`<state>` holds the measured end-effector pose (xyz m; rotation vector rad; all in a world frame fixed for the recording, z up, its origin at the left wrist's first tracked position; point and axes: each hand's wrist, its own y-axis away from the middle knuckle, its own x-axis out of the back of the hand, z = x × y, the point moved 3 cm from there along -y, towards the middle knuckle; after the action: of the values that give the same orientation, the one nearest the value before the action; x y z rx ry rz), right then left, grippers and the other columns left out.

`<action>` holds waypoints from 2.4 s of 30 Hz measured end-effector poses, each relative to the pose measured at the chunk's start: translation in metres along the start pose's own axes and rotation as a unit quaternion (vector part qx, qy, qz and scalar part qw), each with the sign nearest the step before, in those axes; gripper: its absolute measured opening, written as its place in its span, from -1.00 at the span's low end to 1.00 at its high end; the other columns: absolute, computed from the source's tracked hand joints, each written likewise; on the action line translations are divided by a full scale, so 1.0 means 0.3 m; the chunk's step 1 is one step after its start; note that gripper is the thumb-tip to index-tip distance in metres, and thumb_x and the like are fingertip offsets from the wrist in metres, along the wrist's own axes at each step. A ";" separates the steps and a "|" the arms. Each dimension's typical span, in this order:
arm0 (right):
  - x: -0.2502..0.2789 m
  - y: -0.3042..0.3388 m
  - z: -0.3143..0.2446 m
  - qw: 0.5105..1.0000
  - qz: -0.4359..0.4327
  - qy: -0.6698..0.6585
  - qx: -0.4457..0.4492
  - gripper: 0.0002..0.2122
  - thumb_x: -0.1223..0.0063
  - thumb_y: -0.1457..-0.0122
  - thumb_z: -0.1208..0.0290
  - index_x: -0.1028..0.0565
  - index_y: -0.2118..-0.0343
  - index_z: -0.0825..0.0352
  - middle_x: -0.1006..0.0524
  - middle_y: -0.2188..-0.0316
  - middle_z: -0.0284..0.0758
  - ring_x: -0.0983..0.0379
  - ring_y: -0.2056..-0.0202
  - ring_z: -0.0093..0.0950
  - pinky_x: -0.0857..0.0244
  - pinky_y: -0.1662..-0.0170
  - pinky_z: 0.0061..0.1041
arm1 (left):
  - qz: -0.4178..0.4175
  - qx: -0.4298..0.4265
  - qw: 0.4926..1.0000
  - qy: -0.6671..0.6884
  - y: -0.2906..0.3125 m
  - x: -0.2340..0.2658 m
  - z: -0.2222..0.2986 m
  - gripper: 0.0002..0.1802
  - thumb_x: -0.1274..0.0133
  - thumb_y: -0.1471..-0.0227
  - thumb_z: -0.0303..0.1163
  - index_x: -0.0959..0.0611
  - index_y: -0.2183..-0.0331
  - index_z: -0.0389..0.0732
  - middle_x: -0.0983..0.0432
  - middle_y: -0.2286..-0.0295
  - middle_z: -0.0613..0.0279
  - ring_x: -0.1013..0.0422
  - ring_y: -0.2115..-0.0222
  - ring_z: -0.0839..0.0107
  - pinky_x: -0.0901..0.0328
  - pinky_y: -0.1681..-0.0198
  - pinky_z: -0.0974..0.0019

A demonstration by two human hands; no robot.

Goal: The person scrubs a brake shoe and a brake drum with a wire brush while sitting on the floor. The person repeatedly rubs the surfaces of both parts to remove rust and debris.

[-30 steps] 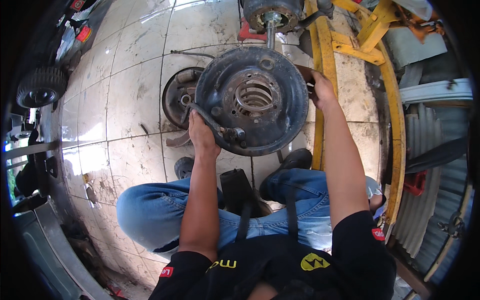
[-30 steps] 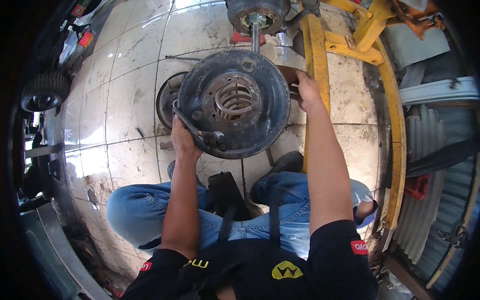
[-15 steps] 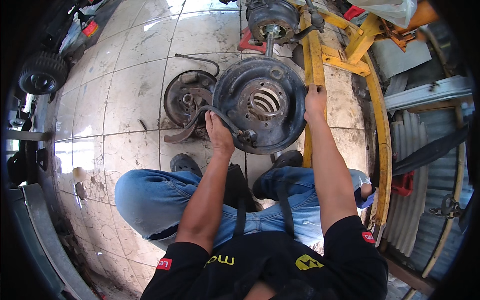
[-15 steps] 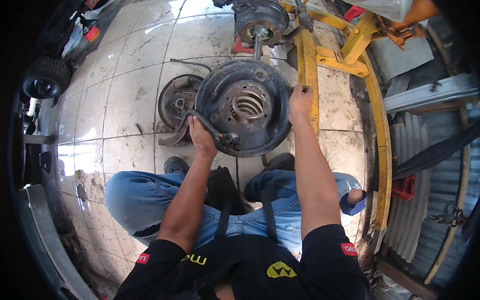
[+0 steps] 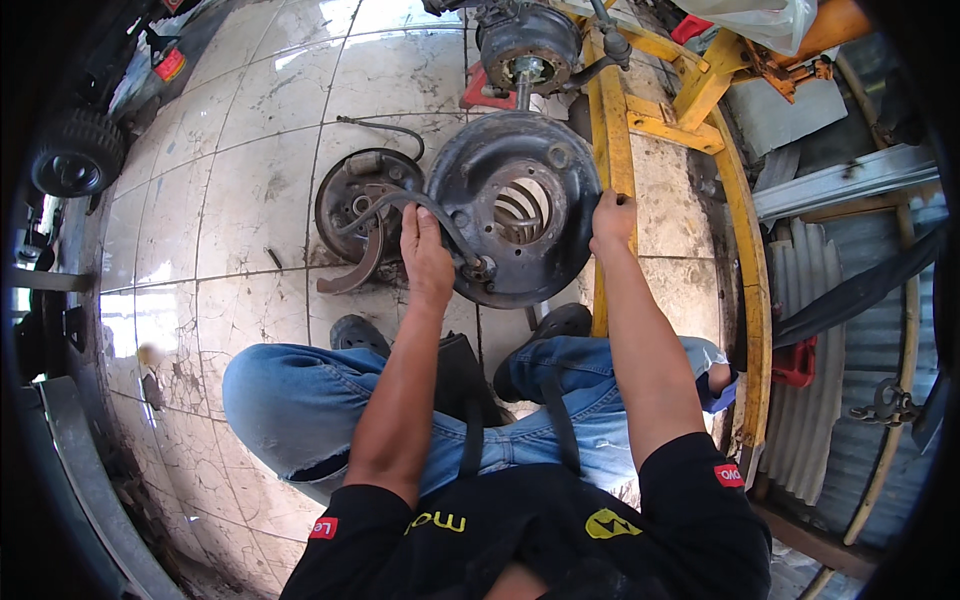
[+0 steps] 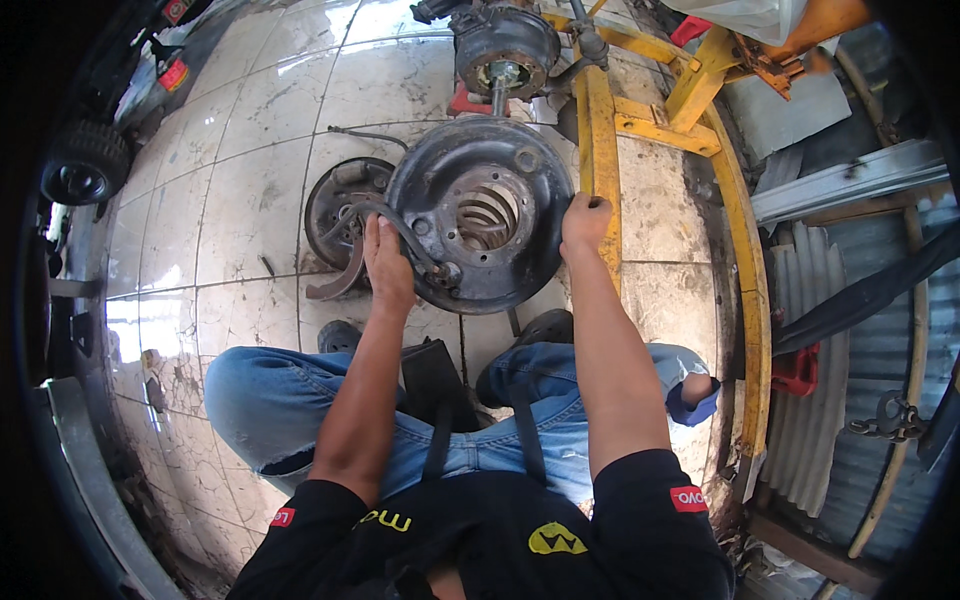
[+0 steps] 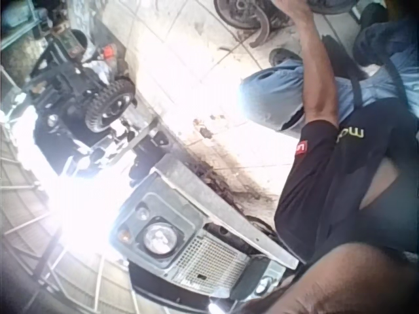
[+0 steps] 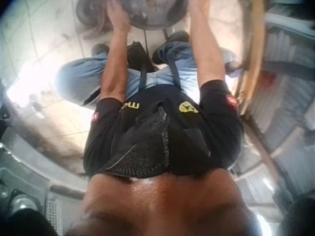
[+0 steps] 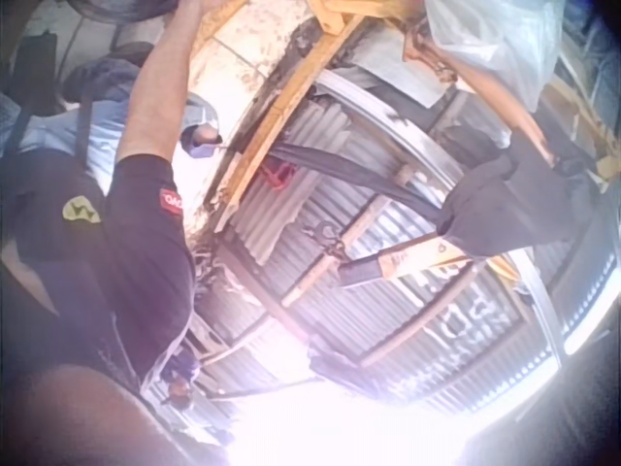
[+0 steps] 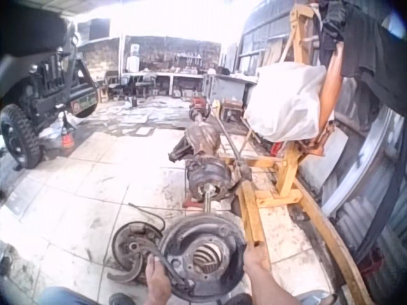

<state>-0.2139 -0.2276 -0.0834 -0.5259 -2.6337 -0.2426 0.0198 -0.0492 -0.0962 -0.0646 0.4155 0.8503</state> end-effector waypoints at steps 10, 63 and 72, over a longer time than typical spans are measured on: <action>0.054 -0.066 -0.198 0.994 -0.022 -0.021 0.106 -0.72 0.00 -0.16 0.31 -0.42 0.26 0.49 -0.52 0.39 -0.05 -0.48 0.36 -0.26 -0.33 0.27 -0.33 | 0.040 0.078 0.989 0.116 0.028 -0.095 0.126 -0.53 0.31 -0.35 -0.19 -0.34 -0.10 -0.32 -0.41 0.06 0.12 -0.37 0.07 0.34 -0.27 -0.01 0.31; -0.001 -0.055 -0.361 0.929 -0.085 0.202 0.299 -0.74 0.02 -0.19 0.30 -0.37 0.14 0.34 -0.55 0.29 0.05 -0.49 0.23 0.05 -0.37 0.15 -0.14 | 0.056 0.139 0.988 0.030 0.050 -0.042 0.074 -0.61 0.11 -0.27 -0.35 -0.32 -0.09 -0.23 -0.40 0.12 0.16 -0.36 0.16 0.38 -0.30 0.10 0.29; -0.149 0.284 -0.341 0.781 -0.318 0.207 0.496 -0.66 -0.03 -0.14 0.37 -0.34 0.03 0.33 -0.48 0.10 0.00 -0.45 0.13 0.01 -0.33 0.05 -0.14 | -0.005 0.141 0.972 0.188 0.017 -0.018 0.013 -0.72 0.18 -0.25 -0.32 -0.39 0.04 -0.20 -0.46 0.21 0.20 -0.46 0.25 0.27 -0.40 0.16 0.20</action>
<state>-0.1030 -0.1899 -0.0059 0.7013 -1.9966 0.7324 0.0142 -0.0487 -0.0900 0.0361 0.8880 0.7626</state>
